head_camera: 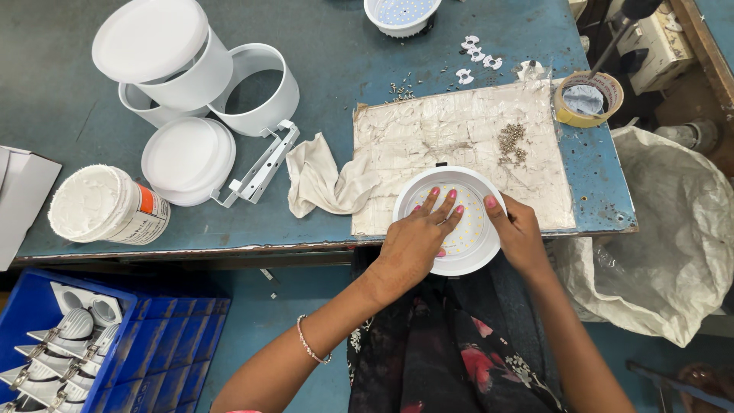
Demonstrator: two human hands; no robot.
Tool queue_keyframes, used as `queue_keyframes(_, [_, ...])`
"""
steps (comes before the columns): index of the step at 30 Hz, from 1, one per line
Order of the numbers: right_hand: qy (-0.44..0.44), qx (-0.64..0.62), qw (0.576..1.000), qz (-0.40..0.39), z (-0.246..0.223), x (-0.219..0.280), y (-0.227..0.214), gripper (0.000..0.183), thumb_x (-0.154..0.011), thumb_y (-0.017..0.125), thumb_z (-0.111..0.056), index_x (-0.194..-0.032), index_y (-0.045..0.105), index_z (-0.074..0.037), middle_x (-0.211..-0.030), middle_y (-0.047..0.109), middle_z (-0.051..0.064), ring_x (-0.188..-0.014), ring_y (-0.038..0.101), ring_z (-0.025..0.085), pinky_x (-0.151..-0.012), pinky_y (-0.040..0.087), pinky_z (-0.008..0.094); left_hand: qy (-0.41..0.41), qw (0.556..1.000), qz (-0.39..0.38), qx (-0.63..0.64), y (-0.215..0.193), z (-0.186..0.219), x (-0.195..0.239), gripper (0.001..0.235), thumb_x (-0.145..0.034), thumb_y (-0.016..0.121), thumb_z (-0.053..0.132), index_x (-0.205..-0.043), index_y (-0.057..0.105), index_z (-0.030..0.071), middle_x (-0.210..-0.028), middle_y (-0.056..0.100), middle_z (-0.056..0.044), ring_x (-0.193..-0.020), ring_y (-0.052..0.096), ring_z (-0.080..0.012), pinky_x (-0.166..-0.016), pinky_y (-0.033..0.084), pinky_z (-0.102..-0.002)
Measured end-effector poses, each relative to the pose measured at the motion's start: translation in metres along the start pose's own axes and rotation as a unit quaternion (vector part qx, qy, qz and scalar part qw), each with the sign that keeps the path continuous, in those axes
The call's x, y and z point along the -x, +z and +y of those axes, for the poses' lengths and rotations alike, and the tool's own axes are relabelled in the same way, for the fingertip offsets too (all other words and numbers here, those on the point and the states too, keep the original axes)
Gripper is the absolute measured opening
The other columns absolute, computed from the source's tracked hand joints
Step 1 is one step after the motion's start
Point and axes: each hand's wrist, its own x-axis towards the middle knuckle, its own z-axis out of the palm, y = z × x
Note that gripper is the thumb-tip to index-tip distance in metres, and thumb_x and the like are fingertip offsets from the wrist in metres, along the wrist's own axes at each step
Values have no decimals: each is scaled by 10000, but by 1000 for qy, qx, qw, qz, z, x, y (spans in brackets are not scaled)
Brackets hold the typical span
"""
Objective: The person places an LED panel into a circular housing, presses it down with their fingers, and then uses a power screwdriver to secure multiple screws around the perimeter of the panel.
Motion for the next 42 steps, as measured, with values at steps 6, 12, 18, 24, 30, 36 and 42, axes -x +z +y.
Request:
queue_keyframes(6, [8,16,999,-47,2,-11,-10,527,-1033,548,-447,-1170,706,37,-870,718,38,-780,603,59,-671,510,236,18,1000,6,3,0,-3,-2,754,-688,775,-22,-1408,579,81,-1592,421,-114,-1433,443,-365,-1032,497,-422])
queue_keyframes(12, [20,25,995,-89,4,-21,-20,540,-1024,561,-456,-1163,725,39,-850,713,48,-762,596,69,-653,500,252,26,1000,0,0,-5,-2,-4,746,-678,764,-42,-1394,583,56,-1585,419,-123,-1430,438,-373,-1059,476,-441])
queue_keyframes(18, [12,27,993,-110,8,-26,-24,549,-1011,575,-455,-1209,715,38,-886,741,54,-805,631,73,-704,530,248,35,999,-4,-9,-6,-5,-5,721,-695,721,-89,-1389,602,68,-1594,433,-110,-1438,440,-362,-1055,481,-431])
queue_keyframes(24, [-1,15,992,-123,5,-28,-23,533,-1023,559,-434,-1231,697,37,-929,751,72,-834,644,88,-725,540,258,54,998,9,-39,0,-11,-5,676,-733,724,-55,-1388,605,58,-1587,450,-127,-1382,503,-363,-984,532,-423])
queue_keyframes(30, [9,33,997,-69,2,-27,-9,518,-1061,515,-432,-1228,705,20,-926,748,76,-838,635,85,-731,537,262,-6,998,36,-53,11,0,-3,777,-695,802,61,-1429,548,40,-1556,453,-175,-1388,496,-372,-939,561,-400])
queue_keyframes(36, [4,31,999,-38,-3,-25,-5,507,-1053,530,-428,-1233,702,14,-943,756,74,-855,638,83,-751,535,260,-51,996,62,-40,19,8,-1,823,-696,832,165,-1443,512,39,-1582,417,-191,-1414,464,-388,-948,556,-398])
queue_keyframes(42, [-10,38,999,-34,-9,-23,-3,505,-1054,530,-427,-1237,703,11,-928,755,79,-846,631,84,-747,530,264,-92,994,59,-29,27,14,-1,816,-737,823,200,-1465,492,36,-1574,409,-209,-1401,469,-410,-915,562,-400])
